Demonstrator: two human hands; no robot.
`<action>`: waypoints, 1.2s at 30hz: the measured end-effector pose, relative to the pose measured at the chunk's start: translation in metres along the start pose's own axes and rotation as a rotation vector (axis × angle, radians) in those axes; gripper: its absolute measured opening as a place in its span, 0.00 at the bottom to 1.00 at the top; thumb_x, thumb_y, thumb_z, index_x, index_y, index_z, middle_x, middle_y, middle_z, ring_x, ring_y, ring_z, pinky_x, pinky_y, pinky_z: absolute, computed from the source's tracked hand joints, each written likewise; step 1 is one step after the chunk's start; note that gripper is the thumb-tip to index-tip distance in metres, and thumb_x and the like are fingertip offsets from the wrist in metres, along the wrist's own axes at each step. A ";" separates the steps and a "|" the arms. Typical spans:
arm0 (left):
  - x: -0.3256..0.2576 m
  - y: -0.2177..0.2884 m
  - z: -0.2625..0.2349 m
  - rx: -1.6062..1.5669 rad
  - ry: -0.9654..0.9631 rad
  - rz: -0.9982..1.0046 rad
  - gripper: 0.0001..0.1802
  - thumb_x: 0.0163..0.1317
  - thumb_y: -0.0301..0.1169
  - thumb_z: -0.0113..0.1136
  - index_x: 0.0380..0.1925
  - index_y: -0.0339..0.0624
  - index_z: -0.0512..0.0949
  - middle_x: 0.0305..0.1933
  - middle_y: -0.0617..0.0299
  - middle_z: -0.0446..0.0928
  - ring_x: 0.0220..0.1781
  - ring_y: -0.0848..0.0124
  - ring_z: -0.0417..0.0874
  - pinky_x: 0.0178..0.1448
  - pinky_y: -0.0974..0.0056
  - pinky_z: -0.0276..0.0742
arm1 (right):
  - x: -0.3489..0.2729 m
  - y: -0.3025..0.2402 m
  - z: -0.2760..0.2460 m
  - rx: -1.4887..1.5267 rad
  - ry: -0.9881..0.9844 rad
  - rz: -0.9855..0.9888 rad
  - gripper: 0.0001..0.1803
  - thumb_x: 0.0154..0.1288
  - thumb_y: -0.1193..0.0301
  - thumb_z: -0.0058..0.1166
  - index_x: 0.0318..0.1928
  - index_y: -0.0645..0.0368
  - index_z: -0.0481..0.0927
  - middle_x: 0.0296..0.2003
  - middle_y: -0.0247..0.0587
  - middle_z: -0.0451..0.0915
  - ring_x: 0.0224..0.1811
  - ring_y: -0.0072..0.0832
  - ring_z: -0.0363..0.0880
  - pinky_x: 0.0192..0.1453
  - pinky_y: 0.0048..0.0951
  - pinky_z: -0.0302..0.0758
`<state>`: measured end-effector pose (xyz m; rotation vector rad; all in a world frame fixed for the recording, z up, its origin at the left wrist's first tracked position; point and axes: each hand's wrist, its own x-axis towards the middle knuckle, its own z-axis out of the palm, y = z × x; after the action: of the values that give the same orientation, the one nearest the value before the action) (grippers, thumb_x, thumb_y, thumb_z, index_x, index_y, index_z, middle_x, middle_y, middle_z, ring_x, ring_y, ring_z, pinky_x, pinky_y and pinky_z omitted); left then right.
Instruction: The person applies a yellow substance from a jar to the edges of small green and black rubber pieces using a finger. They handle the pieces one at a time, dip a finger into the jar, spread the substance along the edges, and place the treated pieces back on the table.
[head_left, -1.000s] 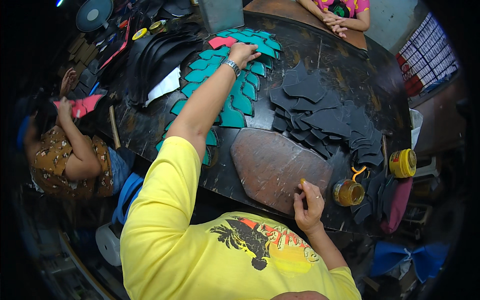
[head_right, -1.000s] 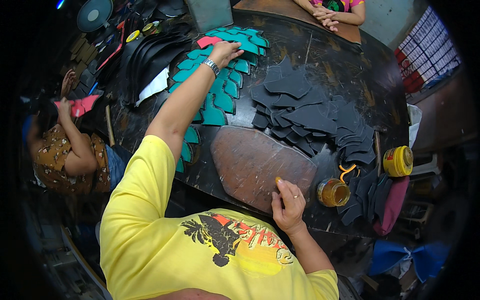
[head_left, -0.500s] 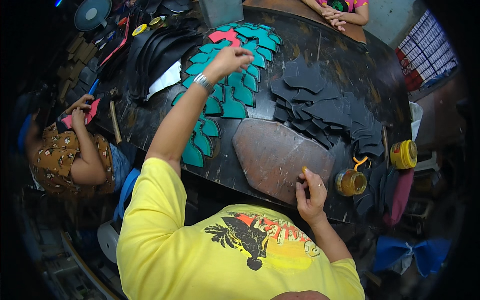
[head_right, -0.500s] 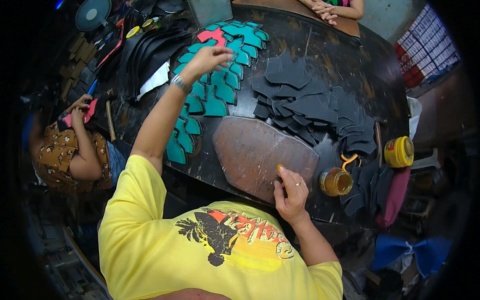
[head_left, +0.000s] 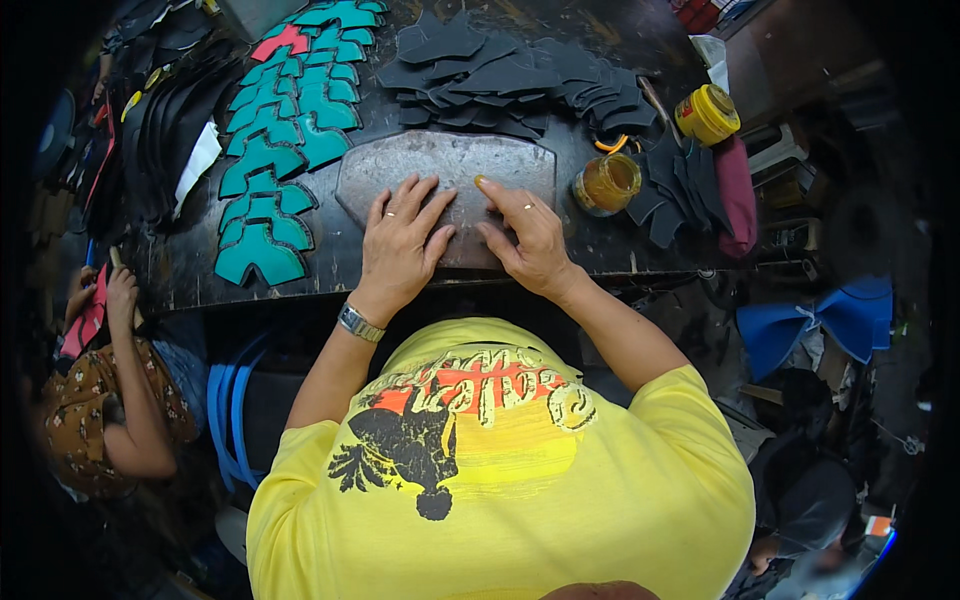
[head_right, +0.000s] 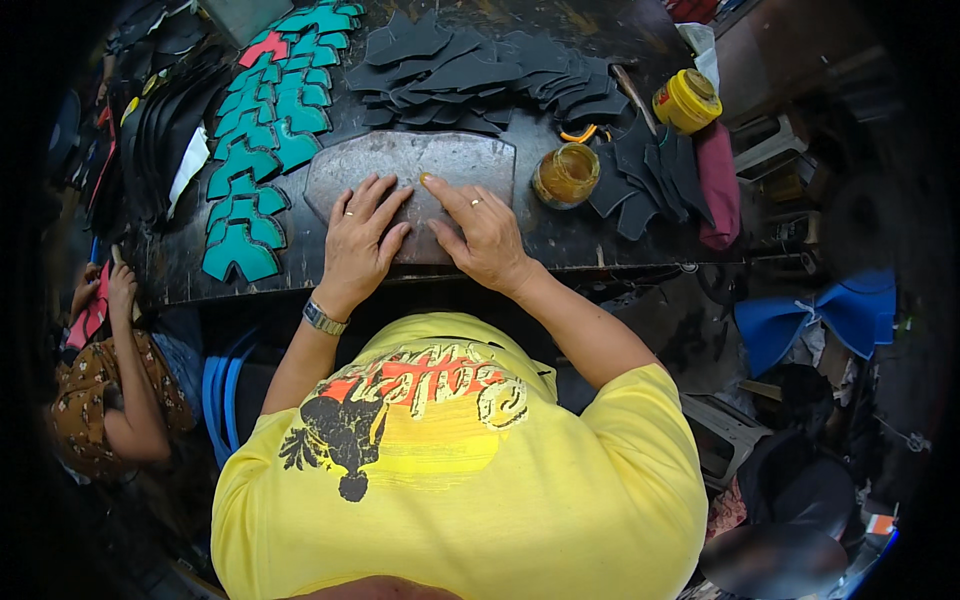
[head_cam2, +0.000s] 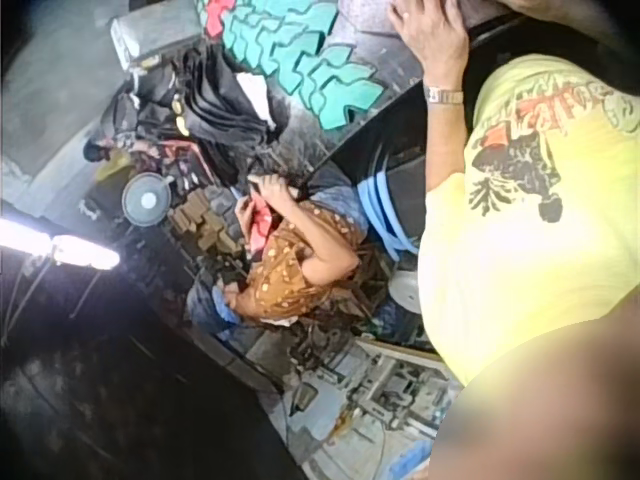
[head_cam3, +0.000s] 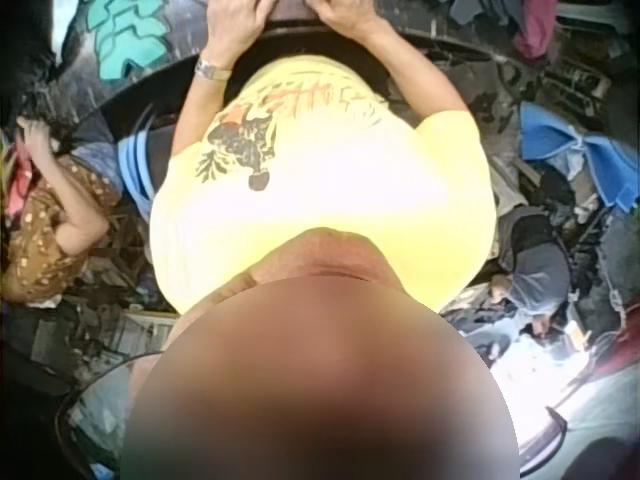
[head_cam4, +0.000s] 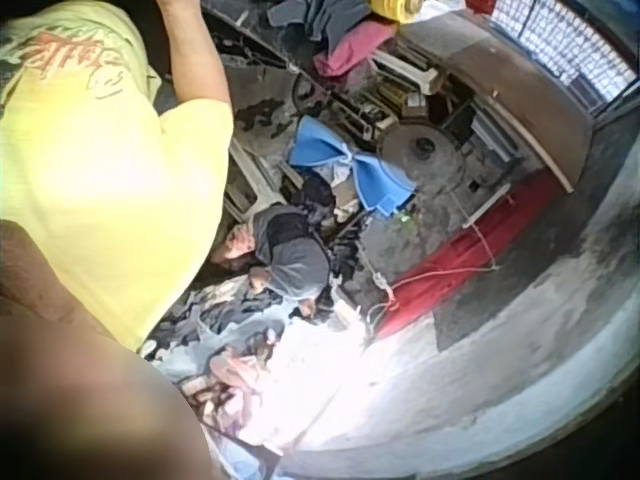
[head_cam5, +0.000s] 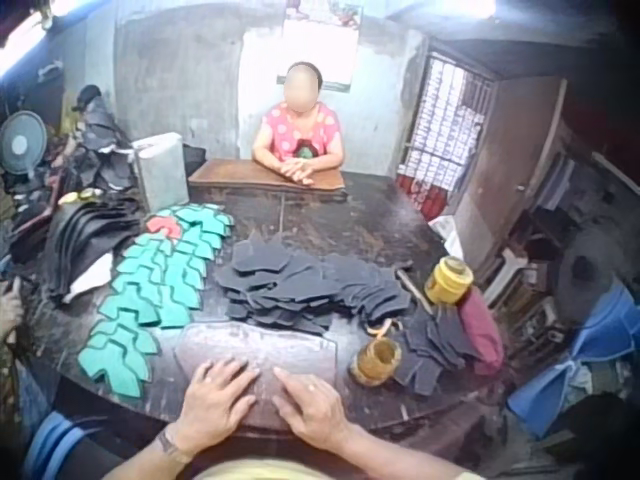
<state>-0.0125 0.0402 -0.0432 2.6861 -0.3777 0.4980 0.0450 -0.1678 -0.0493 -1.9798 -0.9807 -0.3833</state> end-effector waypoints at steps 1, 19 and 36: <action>0.000 -0.002 0.002 0.013 0.002 -0.001 0.24 0.68 0.40 0.57 0.64 0.53 0.74 0.70 0.57 0.70 0.74 0.56 0.66 0.75 0.47 0.55 | 0.002 0.001 0.001 0.004 -0.001 -0.003 0.33 0.59 0.74 0.64 0.66 0.57 0.72 0.40 0.46 0.81 0.38 0.43 0.78 0.45 0.39 0.76; 0.021 -0.001 -0.011 -0.074 -0.005 -0.097 0.19 0.68 0.37 0.60 0.55 0.43 0.80 0.59 0.52 0.79 0.61 0.57 0.79 0.70 0.47 0.63 | 0.000 -0.005 -0.005 0.011 -0.014 -0.009 0.34 0.62 0.68 0.63 0.68 0.58 0.69 0.37 0.44 0.80 0.37 0.39 0.78 0.45 0.38 0.75; 0.229 -0.118 0.040 0.059 0.062 -0.460 0.50 0.50 0.67 0.67 0.67 0.47 0.71 0.70 0.43 0.67 0.67 0.49 0.74 0.68 0.49 0.70 | 0.003 -0.006 -0.004 -0.042 -0.020 -0.024 0.33 0.61 0.70 0.65 0.66 0.60 0.71 0.35 0.42 0.79 0.29 0.34 0.73 0.37 0.32 0.73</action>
<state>0.2438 0.0851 -0.0258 2.6831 0.2737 0.4527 0.0427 -0.1676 -0.0418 -2.0149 -1.0173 -0.4015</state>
